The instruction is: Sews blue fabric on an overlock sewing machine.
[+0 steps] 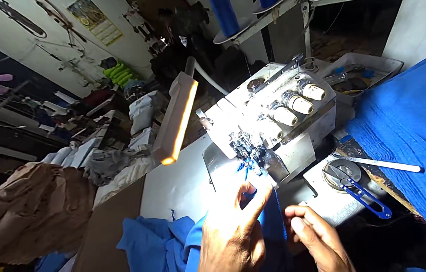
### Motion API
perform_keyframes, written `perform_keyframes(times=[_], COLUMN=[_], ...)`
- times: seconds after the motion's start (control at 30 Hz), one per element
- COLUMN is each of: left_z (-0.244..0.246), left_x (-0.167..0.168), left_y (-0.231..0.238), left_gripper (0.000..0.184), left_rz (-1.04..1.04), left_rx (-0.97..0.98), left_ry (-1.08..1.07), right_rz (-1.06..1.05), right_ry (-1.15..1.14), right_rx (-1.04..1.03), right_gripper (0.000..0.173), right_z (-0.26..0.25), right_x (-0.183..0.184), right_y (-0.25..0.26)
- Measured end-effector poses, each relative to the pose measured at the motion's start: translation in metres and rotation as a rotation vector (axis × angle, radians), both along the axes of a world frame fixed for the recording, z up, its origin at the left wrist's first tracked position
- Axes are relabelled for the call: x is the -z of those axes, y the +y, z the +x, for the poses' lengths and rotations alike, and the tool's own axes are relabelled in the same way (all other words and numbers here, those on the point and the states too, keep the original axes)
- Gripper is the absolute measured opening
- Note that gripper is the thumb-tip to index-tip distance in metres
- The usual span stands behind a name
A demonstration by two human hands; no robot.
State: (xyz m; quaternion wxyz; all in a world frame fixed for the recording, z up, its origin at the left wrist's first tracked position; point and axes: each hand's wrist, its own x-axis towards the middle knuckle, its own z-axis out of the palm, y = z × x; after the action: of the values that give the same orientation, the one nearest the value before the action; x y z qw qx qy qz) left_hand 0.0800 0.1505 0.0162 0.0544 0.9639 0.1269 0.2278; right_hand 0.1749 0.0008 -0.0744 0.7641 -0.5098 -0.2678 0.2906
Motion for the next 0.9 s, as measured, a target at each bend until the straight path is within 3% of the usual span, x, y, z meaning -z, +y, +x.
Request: perform_keyframes(times=[0.07,0.2,0.27,0.37,0.43,0.53,0.7,0.9], left_z=[0.001,0.000,0.000,-0.001,0.000,0.001,0.001,0.002], left_x=[0.000,-0.001,0.000,0.002,0.002,0.000,0.000,-0.001], left_y=[0.001,0.001,0.001,0.001,0.001,0.001,0.001,-0.015], left_gripper=[0.047,0.048,0.048,0.049,0.049,0.047,0.047,0.047], left_rz=[-0.003,0.006,0.015,0.013,0.014,-0.003,-0.011,0.053], left_rx=[0.004,0.010,0.015,0.016,0.013,0.010,0.008,-0.045], left_ry=[-0.004,0.010,0.007,0.003,-0.001,-0.005,-0.012,0.039], right_rz=[0.022,-0.060,-0.059,0.000,0.047,0.117,0.236,-0.057], right_ry=[-0.015,-0.075,0.032,0.250,0.325,0.307,0.274,0.026], right_rx=[-0.029,-0.005,0.003,-0.138,-0.199,-0.205,0.055,0.068], right_gripper=[0.030,0.008,0.009,0.023,0.017,0.021,0.010,0.009], right_z=[0.006,0.000,-0.005,-0.003,0.000,0.004,-0.003,-0.004], right_x=[-0.005,-0.012,-0.015,-0.009,-0.009,-0.009,-0.006,-0.025], right_y=[0.012,0.012,0.006,0.005,0.012,0.026,0.030,0.004])
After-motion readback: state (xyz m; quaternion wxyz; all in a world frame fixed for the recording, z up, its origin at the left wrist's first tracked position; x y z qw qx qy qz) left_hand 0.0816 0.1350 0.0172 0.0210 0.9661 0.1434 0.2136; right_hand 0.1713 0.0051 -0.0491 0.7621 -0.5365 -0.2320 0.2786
